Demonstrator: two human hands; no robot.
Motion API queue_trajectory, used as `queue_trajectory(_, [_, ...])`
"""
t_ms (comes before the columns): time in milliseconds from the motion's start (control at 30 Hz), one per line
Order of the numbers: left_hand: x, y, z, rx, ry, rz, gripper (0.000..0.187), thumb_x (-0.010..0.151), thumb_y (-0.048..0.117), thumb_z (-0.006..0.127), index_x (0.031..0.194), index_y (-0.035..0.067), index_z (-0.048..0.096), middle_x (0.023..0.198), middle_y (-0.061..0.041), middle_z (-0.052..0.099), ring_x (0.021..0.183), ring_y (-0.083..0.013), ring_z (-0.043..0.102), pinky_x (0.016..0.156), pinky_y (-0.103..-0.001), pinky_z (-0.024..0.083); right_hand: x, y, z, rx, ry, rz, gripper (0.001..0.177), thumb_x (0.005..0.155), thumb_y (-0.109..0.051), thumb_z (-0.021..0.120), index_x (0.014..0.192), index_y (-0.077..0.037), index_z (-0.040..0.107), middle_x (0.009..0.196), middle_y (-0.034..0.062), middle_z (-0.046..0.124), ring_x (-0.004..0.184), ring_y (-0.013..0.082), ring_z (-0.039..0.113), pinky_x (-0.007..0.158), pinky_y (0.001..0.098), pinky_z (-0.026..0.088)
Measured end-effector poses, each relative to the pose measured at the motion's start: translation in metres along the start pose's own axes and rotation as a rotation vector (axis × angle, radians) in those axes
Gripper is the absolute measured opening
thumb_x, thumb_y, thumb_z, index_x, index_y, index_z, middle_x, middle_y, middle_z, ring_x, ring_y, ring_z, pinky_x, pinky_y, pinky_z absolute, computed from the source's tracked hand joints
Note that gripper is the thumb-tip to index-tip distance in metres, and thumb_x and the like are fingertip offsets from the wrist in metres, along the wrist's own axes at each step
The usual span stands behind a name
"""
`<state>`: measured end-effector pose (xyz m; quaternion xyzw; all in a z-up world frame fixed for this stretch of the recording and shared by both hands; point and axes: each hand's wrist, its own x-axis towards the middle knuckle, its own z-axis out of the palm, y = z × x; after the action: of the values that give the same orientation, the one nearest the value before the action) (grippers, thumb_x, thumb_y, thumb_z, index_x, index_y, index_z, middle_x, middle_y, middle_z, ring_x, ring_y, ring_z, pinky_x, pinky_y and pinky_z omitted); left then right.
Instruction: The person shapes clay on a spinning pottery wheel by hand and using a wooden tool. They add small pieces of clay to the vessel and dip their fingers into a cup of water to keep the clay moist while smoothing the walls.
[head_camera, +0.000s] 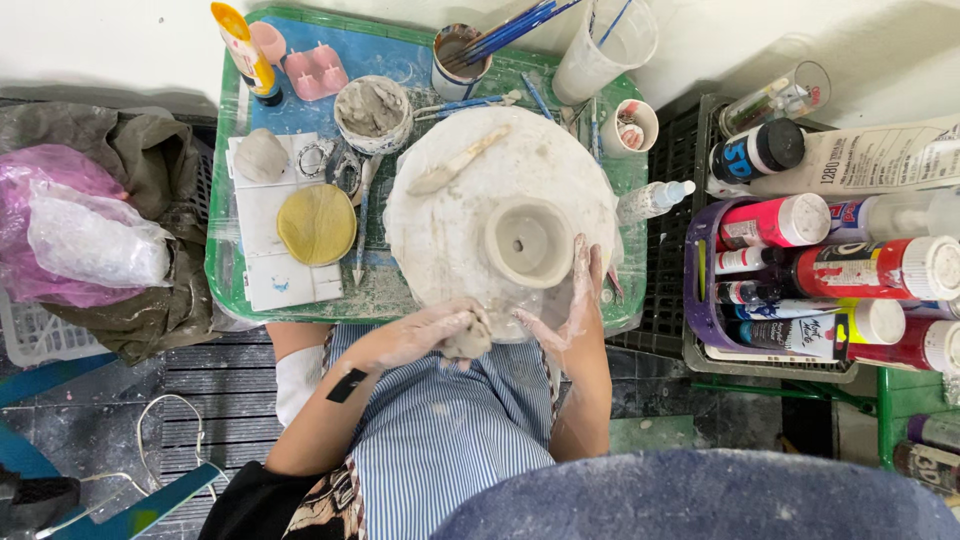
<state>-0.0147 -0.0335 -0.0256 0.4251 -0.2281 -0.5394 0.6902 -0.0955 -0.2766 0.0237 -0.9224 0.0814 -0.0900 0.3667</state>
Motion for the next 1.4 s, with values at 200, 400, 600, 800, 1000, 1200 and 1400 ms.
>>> queue_trajectory(200, [0.012, 0.002, 0.018, -0.093, 0.004, -0.037, 0.048, 0.111, 0.044, 0.032, 0.132, 0.007, 0.053, 0.101, -0.006, 0.065, 0.083, -0.0134, 0.063, 0.072, -0.026, 0.054, 0.0, 0.012, -0.025, -0.157, 0.013, -0.156, 0.098, 0.076, -0.039, 0.083, 0.157, -0.009, 0.037, 0.169, 0.0219, 0.033, 0.16, 0.0426, 0.022, 0.131, 0.0534, 0.021])
queue_trajectory(400, [0.014, 0.004, -0.008, -0.121, 0.154, 0.091, 0.06, 0.111, 0.05, 0.027, 0.129, 0.0, 0.055, 0.101, -0.009, 0.065, 0.087, -0.0162, 0.064, 0.08, -0.031, 0.058, 0.027, 0.021, -0.044, 0.04, 0.119, -0.259, 0.074, 0.101, -0.055, 0.064, 0.153, -0.008, 0.041, 0.164, 0.0178, 0.042, 0.155, 0.0425, 0.039, 0.13, 0.0544, 0.033])
queue_trajectory(600, [0.014, 0.0, -0.023, -0.349, 0.266, 0.158, 0.06, 0.107, 0.052, 0.031, 0.137, 0.003, 0.049, 0.114, -0.01, 0.064, 0.094, -0.0177, 0.065, 0.08, -0.032, 0.056, 0.064, 0.036, -0.043, -0.152, 0.077, -0.434, 0.069, 0.098, -0.067, 0.05, 0.138, -0.012, 0.062, 0.162, 0.0171, 0.046, 0.153, 0.044, 0.039, 0.128, 0.0565, 0.031])
queue_trajectory(800, [0.01, 0.0, -0.024, -0.345, 0.23, 0.2, 0.063, 0.108, 0.055, 0.034, 0.136, 0.002, 0.05, 0.114, -0.012, 0.064, 0.092, -0.0184, 0.064, 0.075, -0.031, 0.055, 0.051, 0.05, -0.036, -0.048, 0.166, -0.567, 0.064, 0.098, -0.071, 0.053, 0.118, -0.013, 0.069, 0.154, 0.0167, 0.054, 0.149, 0.0415, 0.047, 0.125, 0.0603, 0.037])
queue_trajectory(1000, [0.009, 0.001, -0.024, -0.359, 0.217, 0.197, 0.06, 0.109, 0.053, 0.032, 0.136, 0.002, 0.049, 0.114, -0.012, 0.064, 0.092, -0.0189, 0.065, 0.076, -0.031, 0.056, 0.04, 0.05, -0.027, 0.258, 0.234, -0.44, 0.068, 0.102, -0.071, 0.045, 0.114, -0.009, 0.07, 0.147, 0.0176, 0.059, 0.14, 0.0408, 0.054, 0.112, 0.0538, 0.048])
queue_trajectory(1200, [0.008, 0.005, -0.02, -0.339, 0.243, 0.195, 0.058, 0.11, 0.049, 0.029, 0.136, 0.002, 0.049, 0.113, -0.011, 0.064, 0.094, -0.0185, 0.065, 0.077, -0.032, 0.056, 0.044, 0.055, -0.012, -0.024, 0.239, -0.51, 0.054, 0.104, -0.062, 0.045, 0.119, -0.017, 0.072, 0.152, 0.0192, 0.056, 0.147, 0.0401, 0.049, 0.125, 0.0557, 0.033])
queue_trajectory(1400, [0.011, 0.014, -0.008, 0.277, 0.63, 0.335, 0.047, 0.11, 0.031, 0.042, 0.146, -0.001, 0.046, 0.113, -0.018, 0.056, 0.104, -0.0248, 0.054, 0.096, -0.035, 0.047, 0.027, 0.052, 0.029, 0.823, 0.235, -0.199, 0.083, 0.1, -0.069, 0.051, 0.16, -0.015, 0.03, 0.165, 0.0223, 0.033, 0.155, 0.0393, 0.032, 0.131, 0.0566, 0.028])
